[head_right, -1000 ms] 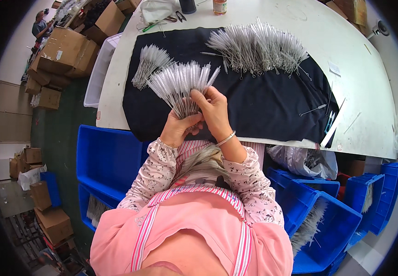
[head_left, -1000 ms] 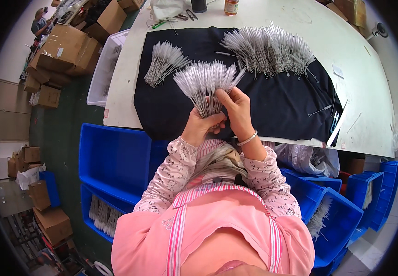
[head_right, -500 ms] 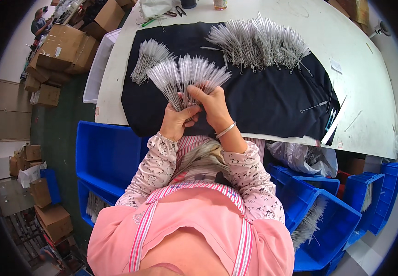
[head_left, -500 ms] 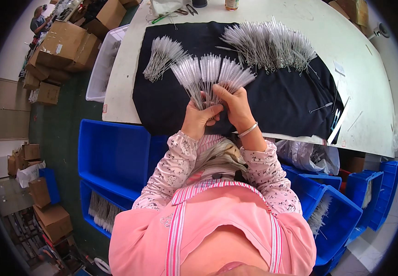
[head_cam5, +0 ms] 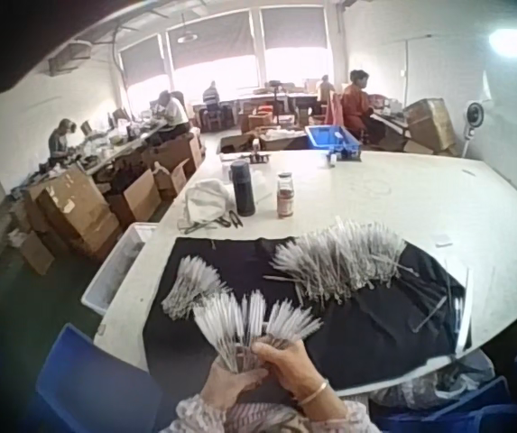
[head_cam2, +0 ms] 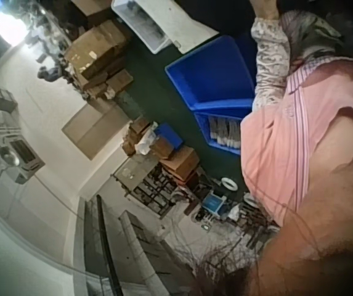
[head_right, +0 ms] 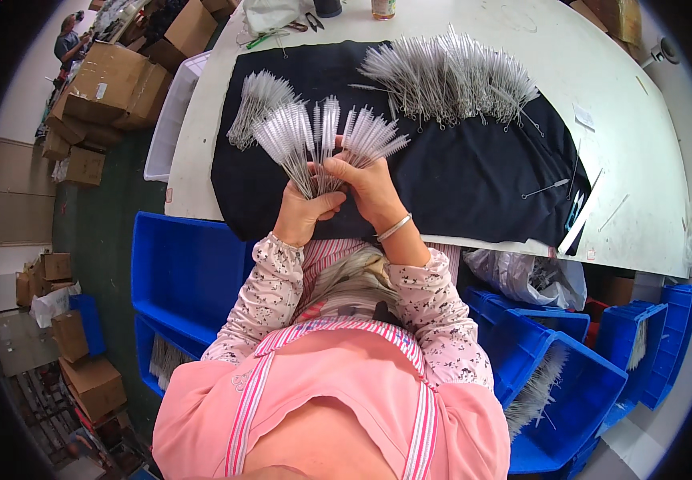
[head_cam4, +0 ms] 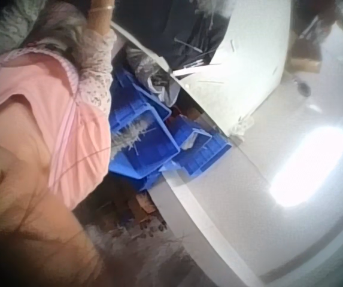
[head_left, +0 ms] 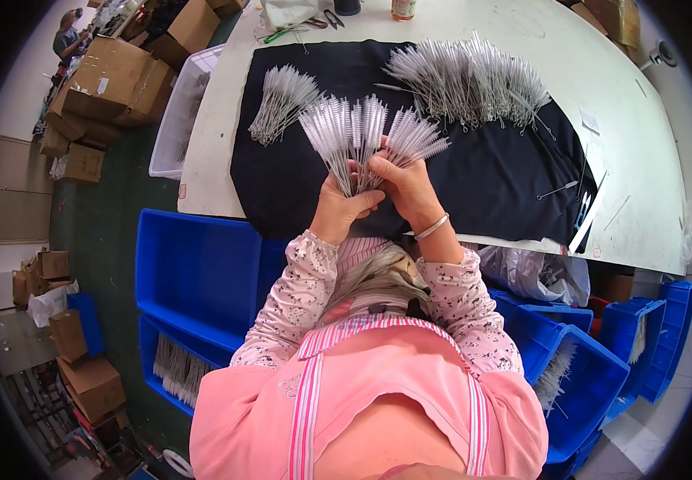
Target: The person gathers loose white cable ties from a black cloth on a table, aligns them into neat bundles, and secures them with a twist tie. They then place the finished bundles into a blue bin. The process is repeated multiple times throughout the video.
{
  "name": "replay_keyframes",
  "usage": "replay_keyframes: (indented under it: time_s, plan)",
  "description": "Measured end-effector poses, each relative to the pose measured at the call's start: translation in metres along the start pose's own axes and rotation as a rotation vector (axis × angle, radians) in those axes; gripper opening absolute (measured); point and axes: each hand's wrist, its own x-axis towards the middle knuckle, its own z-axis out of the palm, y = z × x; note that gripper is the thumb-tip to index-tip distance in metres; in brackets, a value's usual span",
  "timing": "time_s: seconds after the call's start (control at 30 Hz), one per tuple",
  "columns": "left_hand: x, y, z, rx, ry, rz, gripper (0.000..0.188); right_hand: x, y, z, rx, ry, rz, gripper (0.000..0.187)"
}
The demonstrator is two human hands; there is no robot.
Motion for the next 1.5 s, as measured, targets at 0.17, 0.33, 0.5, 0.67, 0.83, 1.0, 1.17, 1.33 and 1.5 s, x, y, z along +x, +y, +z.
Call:
replay_keyframes:
  time_s: [0.17, 0.33, 0.5, 0.67, 0.83, 1.0, 1.17, 1.33, 1.5]
  plan:
    - [0.0, -0.002, -0.003, -0.049, -0.097, -0.016, 0.044, -0.002, -0.013, 0.0, -0.032, 0.042, 0.05, 0.032]
    - [-0.002, -0.003, 0.003, -0.044, -0.044, 0.095, 0.044, -0.002, -0.006, -0.007, -0.07, 0.028, -0.024, 0.032]
    - [0.001, -0.015, -0.003, 0.057, -0.037, 0.176, 0.039, -0.002, -0.002, -0.013, -0.075, -0.044, -0.051, 0.034]
    - [-0.003, -0.008, -0.005, 0.117, -0.056, 0.184, 0.041, 0.008, -0.01, -0.022, -0.061, -0.063, -0.197, 0.053]
    - [-0.014, 0.0, -0.011, 0.031, -0.127, 0.096, 0.044, 0.023, -0.087, -0.032, 0.179, -0.205, -0.226, 0.068]
    - [-0.019, -0.003, -0.011, 0.055, -0.172, 0.133, 0.04, 0.029, -0.124, 0.012, -0.836, -0.238, -0.324, 0.024]
    - [-0.021, 0.002, -0.006, 0.189, -0.103, 0.057, 0.025, 0.039, -0.138, 0.031, -1.512, -0.451, -0.309, 0.016]
    - [-0.018, -0.003, -0.004, 0.184, -0.125, 0.068, 0.031, 0.041, -0.139, 0.027, -1.542, -0.526, -0.29, 0.018]
    - [-0.015, -0.006, 0.004, 0.171, -0.154, 0.061, 0.04, 0.039, -0.146, 0.023, -1.557, -0.52, -0.155, 0.017]
